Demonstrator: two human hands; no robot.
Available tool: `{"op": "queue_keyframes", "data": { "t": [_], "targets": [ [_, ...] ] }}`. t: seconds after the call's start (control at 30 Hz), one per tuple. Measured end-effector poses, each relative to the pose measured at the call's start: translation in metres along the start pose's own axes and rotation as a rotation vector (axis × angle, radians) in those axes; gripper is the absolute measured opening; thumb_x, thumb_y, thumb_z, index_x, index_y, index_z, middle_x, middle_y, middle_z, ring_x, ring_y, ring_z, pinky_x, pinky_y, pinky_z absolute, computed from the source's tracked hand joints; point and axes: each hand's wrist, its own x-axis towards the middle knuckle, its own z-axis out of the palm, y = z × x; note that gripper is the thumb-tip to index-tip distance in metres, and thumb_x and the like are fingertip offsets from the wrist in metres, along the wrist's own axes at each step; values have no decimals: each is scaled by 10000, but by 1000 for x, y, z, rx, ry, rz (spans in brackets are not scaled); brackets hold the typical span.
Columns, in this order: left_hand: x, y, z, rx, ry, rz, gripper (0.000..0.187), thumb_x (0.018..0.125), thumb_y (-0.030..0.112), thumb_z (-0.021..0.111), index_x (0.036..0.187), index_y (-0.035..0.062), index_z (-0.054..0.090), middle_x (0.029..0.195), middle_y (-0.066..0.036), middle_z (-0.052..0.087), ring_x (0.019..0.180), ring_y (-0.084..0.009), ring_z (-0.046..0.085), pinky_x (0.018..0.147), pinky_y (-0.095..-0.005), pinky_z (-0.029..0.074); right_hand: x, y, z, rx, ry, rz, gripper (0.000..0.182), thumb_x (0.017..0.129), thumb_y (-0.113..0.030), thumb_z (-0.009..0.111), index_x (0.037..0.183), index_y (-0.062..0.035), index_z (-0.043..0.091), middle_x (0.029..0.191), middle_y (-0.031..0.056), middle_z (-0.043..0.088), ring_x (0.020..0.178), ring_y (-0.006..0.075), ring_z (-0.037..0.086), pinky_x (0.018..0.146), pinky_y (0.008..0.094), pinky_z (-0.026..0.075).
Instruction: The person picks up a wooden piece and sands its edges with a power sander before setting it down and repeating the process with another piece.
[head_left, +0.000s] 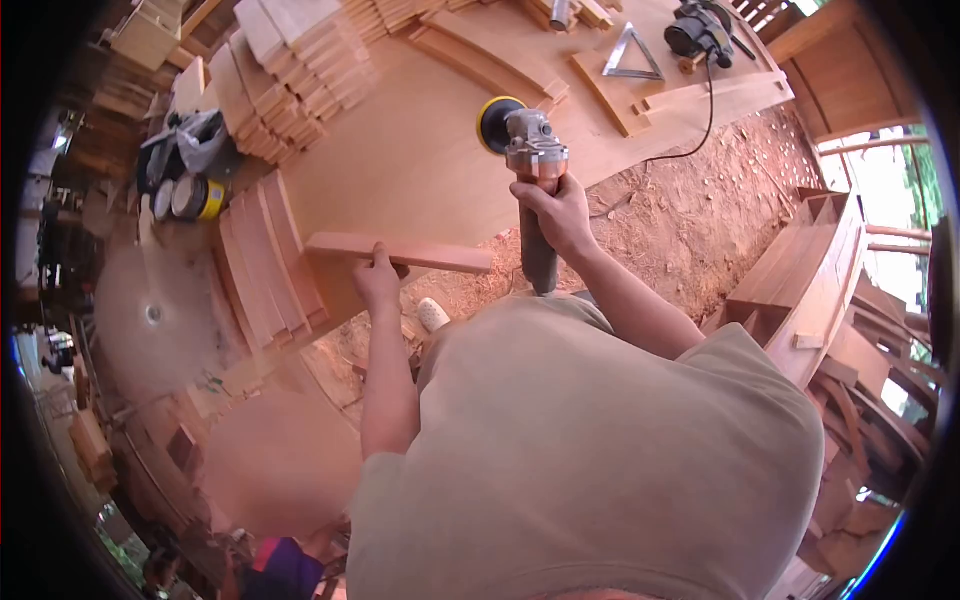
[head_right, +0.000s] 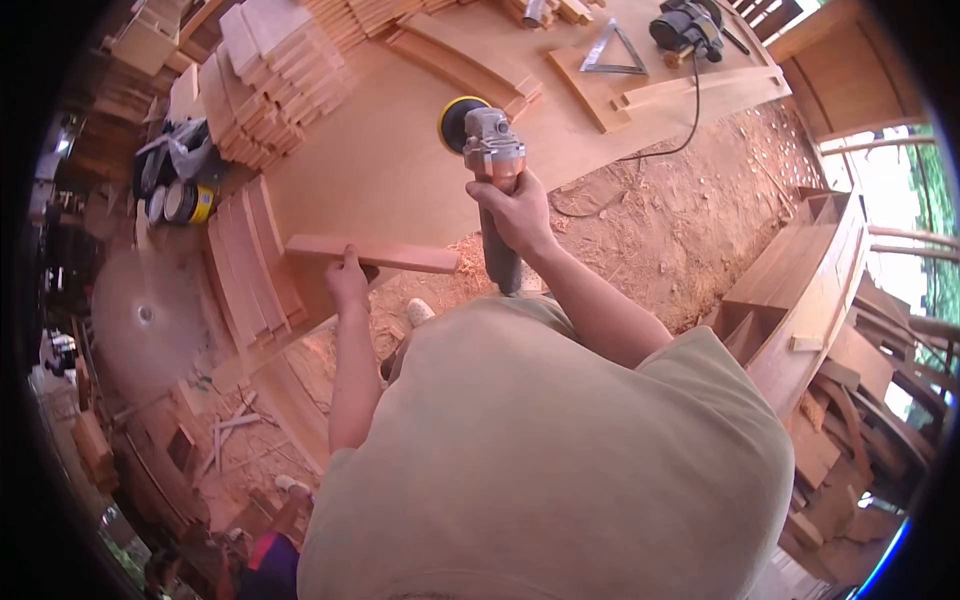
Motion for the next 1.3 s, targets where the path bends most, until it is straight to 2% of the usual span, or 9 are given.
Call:
{"op": "queue_keyframes", "data": {
  "t": [0.1,0.2,0.27,0.4,0.47,0.6,0.77,0.87,1.3],
  "targets": [
    [-10,15,24,129,-38,-144,437,965,336,608,776,-57,625,665,-122,635,497,-168,610,433,-295,504,-14,7,-22,56,69,-1,390,789,-212,772,1090,-18,620,915,23,644,808,95,585,753,261,490],
    [13,36,23,131,-255,-132,417,943,330,628,768,-48,619,754,-132,665,604,-215,635,545,-350,541,-21,11,-23,95,63,1,404,780,-187,779,1099,-9,605,960,27,638,850,92,585,773,264,490],
    [22,40,21,650,-183,692,391,842,351,723,838,-33,647,943,-141,680,797,-272,659,714,-424,553,-30,17,-24,96,84,0,423,777,-189,778,1117,-11,599,980,34,640,878,104,593,801,279,491],
    [64,28,16,1129,-281,1245,446,703,347,813,941,-5,676,1093,-136,645,977,-313,636,868,-453,514,-32,18,-30,65,84,14,473,768,-207,782,1152,-9,590,1016,52,647,935,126,609,850,301,491],
    [57,56,18,1337,-525,769,554,639,352,846,1047,12,686,1248,-157,598,1089,-301,625,893,-417,515,-35,16,-31,44,85,26,479,767,-210,783,1155,-7,591,1013,55,649,926,127,612,844,302,494],
    [42,79,15,1299,-645,592,569,654,358,835,1074,5,682,1195,-177,642,1057,-299,647,891,-397,520,-26,9,-40,-15,32,-17,449,764,-203,787,1126,-5,612,979,55,664,894,132,624,821,306,501],
    [3,12,-15,877,-823,-49,445,749,319,771,998,-35,666,787,-142,680,717,-270,679,746,-383,542,-15,-27,-48,-275,-163,-38,427,756,-192,794,1111,-18,634,958,55,687,874,135,640,813,308,507],
    [-40,-17,-29,502,-743,-180,400,794,311,735,986,-33,668,789,-118,672,671,-226,659,690,-378,529,-9,-25,-44,-460,-249,4,466,733,-228,805,1112,-16,638,956,86,697,887,150,652,830,316,507],
    [-85,-22,-31,496,-642,-391,516,781,370,742,1107,-25,679,936,-161,709,862,-249,685,803,-357,515,6,-13,5,-803,-592,-62,485,709,-293,772,1079,-13,629,960,176,697,941,328,669,846,399,502]
  ]
}}
